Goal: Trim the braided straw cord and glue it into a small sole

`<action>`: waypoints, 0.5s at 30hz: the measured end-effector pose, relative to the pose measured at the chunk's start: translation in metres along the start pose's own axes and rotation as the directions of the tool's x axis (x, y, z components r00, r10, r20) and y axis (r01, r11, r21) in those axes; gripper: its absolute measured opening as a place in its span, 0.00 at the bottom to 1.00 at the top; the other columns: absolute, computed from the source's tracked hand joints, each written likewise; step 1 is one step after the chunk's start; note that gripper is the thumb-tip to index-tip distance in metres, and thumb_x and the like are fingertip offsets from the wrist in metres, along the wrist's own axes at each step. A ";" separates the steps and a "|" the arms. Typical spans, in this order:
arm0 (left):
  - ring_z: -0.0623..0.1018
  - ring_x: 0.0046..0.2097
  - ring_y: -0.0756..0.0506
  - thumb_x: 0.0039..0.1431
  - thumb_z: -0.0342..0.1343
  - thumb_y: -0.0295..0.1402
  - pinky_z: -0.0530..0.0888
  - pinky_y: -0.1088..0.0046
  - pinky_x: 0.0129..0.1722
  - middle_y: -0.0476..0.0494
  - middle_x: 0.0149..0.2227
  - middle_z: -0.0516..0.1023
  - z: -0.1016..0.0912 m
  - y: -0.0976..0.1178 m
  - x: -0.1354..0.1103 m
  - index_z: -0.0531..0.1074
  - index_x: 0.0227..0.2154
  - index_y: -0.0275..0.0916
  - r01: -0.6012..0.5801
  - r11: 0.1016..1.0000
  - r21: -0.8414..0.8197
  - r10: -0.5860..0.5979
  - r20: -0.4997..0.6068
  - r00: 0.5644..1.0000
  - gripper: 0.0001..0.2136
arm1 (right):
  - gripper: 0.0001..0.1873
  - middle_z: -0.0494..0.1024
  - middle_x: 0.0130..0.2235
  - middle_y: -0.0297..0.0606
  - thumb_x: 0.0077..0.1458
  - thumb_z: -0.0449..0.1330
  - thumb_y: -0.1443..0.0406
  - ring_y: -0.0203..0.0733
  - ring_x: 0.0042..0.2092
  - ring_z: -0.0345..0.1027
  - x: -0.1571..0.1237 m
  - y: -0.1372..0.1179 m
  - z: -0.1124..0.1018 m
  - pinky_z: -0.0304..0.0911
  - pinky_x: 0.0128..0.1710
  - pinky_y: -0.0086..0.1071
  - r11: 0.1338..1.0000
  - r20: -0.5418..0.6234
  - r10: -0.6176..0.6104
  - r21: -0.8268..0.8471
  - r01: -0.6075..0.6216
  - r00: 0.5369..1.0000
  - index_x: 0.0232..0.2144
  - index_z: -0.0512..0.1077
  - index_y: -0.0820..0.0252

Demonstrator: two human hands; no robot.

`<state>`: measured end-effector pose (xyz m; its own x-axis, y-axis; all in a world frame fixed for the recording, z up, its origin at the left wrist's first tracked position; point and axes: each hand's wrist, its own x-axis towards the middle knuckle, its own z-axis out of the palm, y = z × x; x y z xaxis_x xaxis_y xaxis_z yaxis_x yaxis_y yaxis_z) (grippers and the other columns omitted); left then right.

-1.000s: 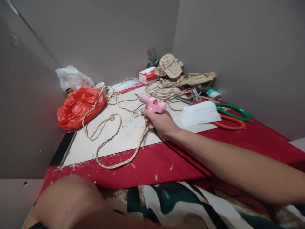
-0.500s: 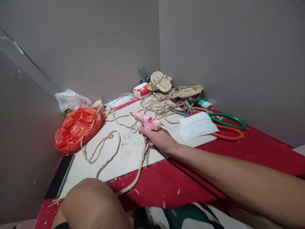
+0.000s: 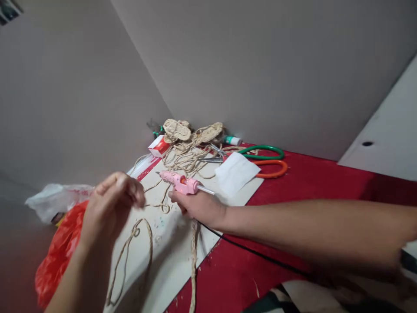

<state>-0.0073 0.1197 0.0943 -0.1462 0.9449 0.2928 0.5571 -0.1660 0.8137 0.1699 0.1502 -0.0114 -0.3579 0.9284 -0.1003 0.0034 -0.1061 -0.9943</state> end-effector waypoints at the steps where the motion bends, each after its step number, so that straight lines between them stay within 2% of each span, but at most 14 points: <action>1: 0.77 0.31 0.48 0.61 0.51 0.45 0.75 0.70 0.33 0.44 0.34 0.78 -0.005 -0.008 0.026 0.74 0.34 0.39 0.029 0.993 0.112 -0.028 -0.012 1.000 0.14 | 0.15 0.65 0.18 0.30 0.52 0.55 0.55 0.31 0.20 0.57 0.002 -0.001 0.000 0.55 0.20 0.26 0.999 -0.007 0.003 0.033 -0.002 1.000 0.22 0.64 0.60; 2: 0.77 0.30 0.50 0.61 0.50 0.45 0.75 0.72 0.34 0.45 0.33 0.79 -0.012 -0.019 0.053 0.74 0.34 0.39 0.081 0.954 0.290 -0.065 -0.065 0.996 0.14 | 0.14 0.64 0.18 0.29 0.52 0.56 0.56 0.30 0.20 0.57 0.003 -0.003 0.000 0.54 0.20 0.26 0.997 -0.007 0.008 0.076 -0.008 1.000 0.22 0.64 0.60; 3: 0.77 0.31 0.49 0.61 0.51 0.42 0.75 0.71 0.35 0.44 0.35 0.79 -0.018 -0.033 0.080 0.73 0.36 0.38 0.130 0.915 0.383 -0.097 -0.104 0.990 0.13 | 0.12 0.64 0.18 0.28 0.51 0.56 0.58 0.30 0.19 0.56 0.004 -0.004 0.000 0.54 0.19 0.25 0.993 -0.003 0.018 0.113 -0.018 1.000 0.23 0.64 0.60; 5: 0.78 0.38 0.45 0.60 0.54 0.39 0.75 0.67 0.38 0.40 0.38 0.78 -0.030 -0.063 0.128 0.73 0.39 0.34 0.203 0.829 0.521 -0.149 -0.144 0.978 0.12 | 0.10 0.63 0.17 0.27 0.51 0.56 0.60 0.30 0.18 0.55 0.005 -0.008 0.000 0.52 0.18 0.25 0.989 -0.005 0.049 0.141 -0.048 0.999 0.24 0.65 0.60; 7: 0.76 0.45 0.42 0.59 0.56 0.36 0.73 0.61 0.44 0.37 0.45 0.75 -0.036 -0.094 0.162 0.72 0.43 0.34 0.267 0.716 0.645 -0.202 -0.175 0.964 0.13 | 0.08 0.62 0.16 0.27 0.51 0.57 0.62 0.30 0.17 0.54 0.005 -0.012 -0.002 0.52 0.17 0.25 0.985 0.006 0.097 0.143 -0.097 0.995 0.25 0.66 0.60; 9: 0.74 0.48 0.41 0.60 0.56 0.37 0.73 0.57 0.45 0.39 0.51 0.72 -0.034 -0.121 0.183 0.69 0.50 0.37 0.308 0.609 0.731 -0.257 -0.185 0.948 0.16 | 0.07 0.63 0.16 0.27 0.51 0.56 0.63 0.30 0.18 0.55 0.005 -0.017 -0.004 0.52 0.18 0.25 0.979 0.030 0.147 0.135 -0.150 0.989 0.25 0.67 0.61; 11: 0.74 0.49 0.41 0.60 0.56 0.37 0.73 0.57 0.45 0.39 0.52 0.71 -0.028 -0.143 0.192 0.68 0.51 0.38 0.321 0.522 0.791 -0.306 -0.178 0.935 0.17 | 0.07 0.63 0.17 0.27 0.51 0.56 0.64 0.30 0.18 0.56 0.004 -0.020 -0.007 0.53 0.19 0.24 0.976 0.045 0.179 0.114 -0.184 0.983 0.24 0.67 0.61; 15: 0.74 0.49 0.41 0.60 0.56 0.37 0.73 0.57 0.45 0.38 0.51 0.71 -0.020 -0.166 0.196 0.68 0.51 0.37 0.330 0.379 0.865 -0.337 -0.203 0.919 0.17 | 0.05 0.63 0.17 0.27 0.49 0.57 0.64 0.29 0.20 0.56 0.004 -0.021 -0.010 0.54 0.20 0.23 0.987 0.076 0.114 0.101 -0.122 0.991 0.25 0.66 0.60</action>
<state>-0.1453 0.3264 0.0264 -0.4884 0.8672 0.0970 0.8695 0.4930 -0.0295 0.1775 0.1601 0.0085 -0.4249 0.8804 -0.2105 -0.0476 -0.2539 -0.9661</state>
